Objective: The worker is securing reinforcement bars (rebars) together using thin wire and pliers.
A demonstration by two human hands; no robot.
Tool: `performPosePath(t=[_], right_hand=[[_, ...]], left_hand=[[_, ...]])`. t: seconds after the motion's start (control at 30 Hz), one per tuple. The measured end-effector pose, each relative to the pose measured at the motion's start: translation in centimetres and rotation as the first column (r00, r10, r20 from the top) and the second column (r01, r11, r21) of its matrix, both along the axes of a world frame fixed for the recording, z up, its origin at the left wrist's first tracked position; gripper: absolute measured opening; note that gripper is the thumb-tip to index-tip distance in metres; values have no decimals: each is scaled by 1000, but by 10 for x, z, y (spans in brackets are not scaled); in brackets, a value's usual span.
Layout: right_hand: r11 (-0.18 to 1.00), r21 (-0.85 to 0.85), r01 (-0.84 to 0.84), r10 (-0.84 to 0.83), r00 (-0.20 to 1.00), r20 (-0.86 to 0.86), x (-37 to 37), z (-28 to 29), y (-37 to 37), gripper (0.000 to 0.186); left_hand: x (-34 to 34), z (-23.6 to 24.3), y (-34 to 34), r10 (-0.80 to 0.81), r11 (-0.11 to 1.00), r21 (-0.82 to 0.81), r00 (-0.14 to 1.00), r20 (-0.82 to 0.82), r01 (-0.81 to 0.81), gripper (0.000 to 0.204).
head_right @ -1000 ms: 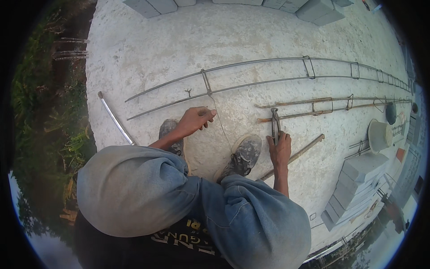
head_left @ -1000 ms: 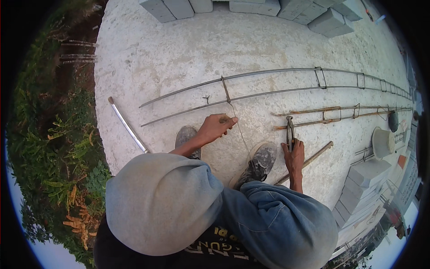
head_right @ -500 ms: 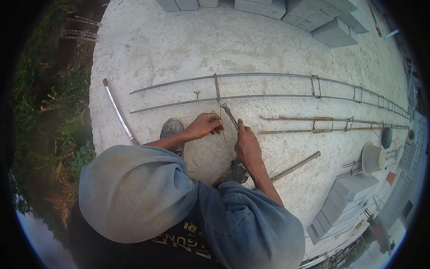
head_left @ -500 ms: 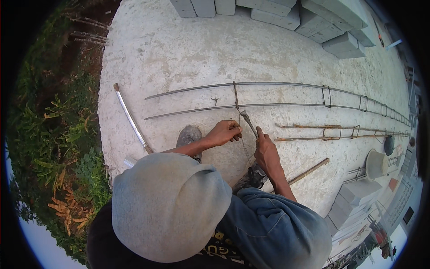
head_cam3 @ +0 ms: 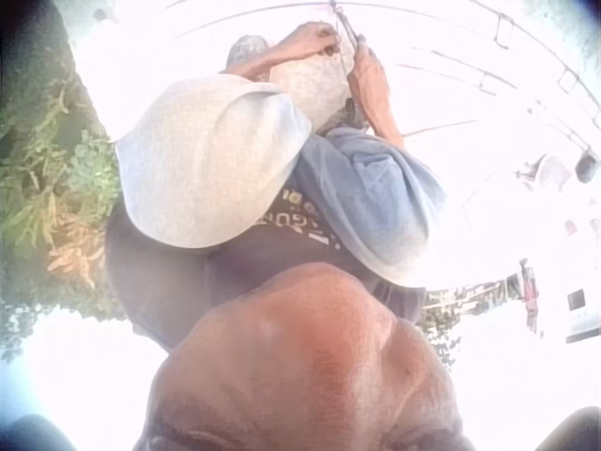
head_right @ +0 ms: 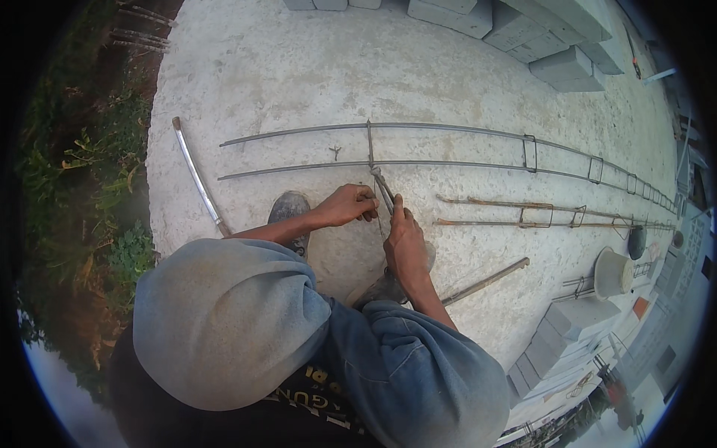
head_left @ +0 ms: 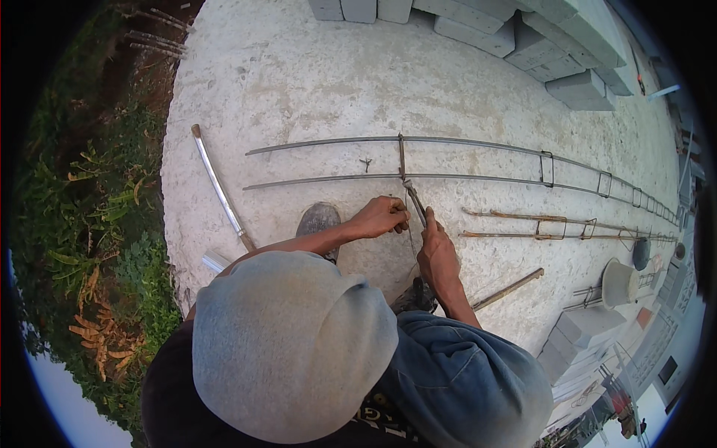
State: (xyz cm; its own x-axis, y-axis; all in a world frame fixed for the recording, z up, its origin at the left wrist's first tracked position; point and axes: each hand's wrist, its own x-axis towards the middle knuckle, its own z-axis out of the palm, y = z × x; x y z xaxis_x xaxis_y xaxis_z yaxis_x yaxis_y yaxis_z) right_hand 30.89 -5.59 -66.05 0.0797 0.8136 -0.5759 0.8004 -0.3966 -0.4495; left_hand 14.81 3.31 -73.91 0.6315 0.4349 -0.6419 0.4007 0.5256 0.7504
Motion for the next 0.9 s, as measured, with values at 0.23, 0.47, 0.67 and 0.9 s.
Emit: performPosePath(t=[0.23, 0.47, 0.67, 0.9], right_hand=[[978, 100, -185, 161, 965, 208, 0, -11, -3, 63], [987, 46, -155, 157, 987, -25, 28, -33, 6, 31], [659, -711, 247, -743, 68, -666, 35, -69, -12, 69], [650, -708, 275, -745, 48, -665, 52, -66, -31, 67]], left_hand=[[0, 6, 2, -43, 998, 43, 999, 19, 42, 33], [-4, 42, 7, -229, 905, 289, 931, -284, 311, 31], [7, 26, 2, -324, -192, 975, 931, -167, 108, 37], [39, -12, 6, -484, -110, 984, 857, -178, 142, 21]])
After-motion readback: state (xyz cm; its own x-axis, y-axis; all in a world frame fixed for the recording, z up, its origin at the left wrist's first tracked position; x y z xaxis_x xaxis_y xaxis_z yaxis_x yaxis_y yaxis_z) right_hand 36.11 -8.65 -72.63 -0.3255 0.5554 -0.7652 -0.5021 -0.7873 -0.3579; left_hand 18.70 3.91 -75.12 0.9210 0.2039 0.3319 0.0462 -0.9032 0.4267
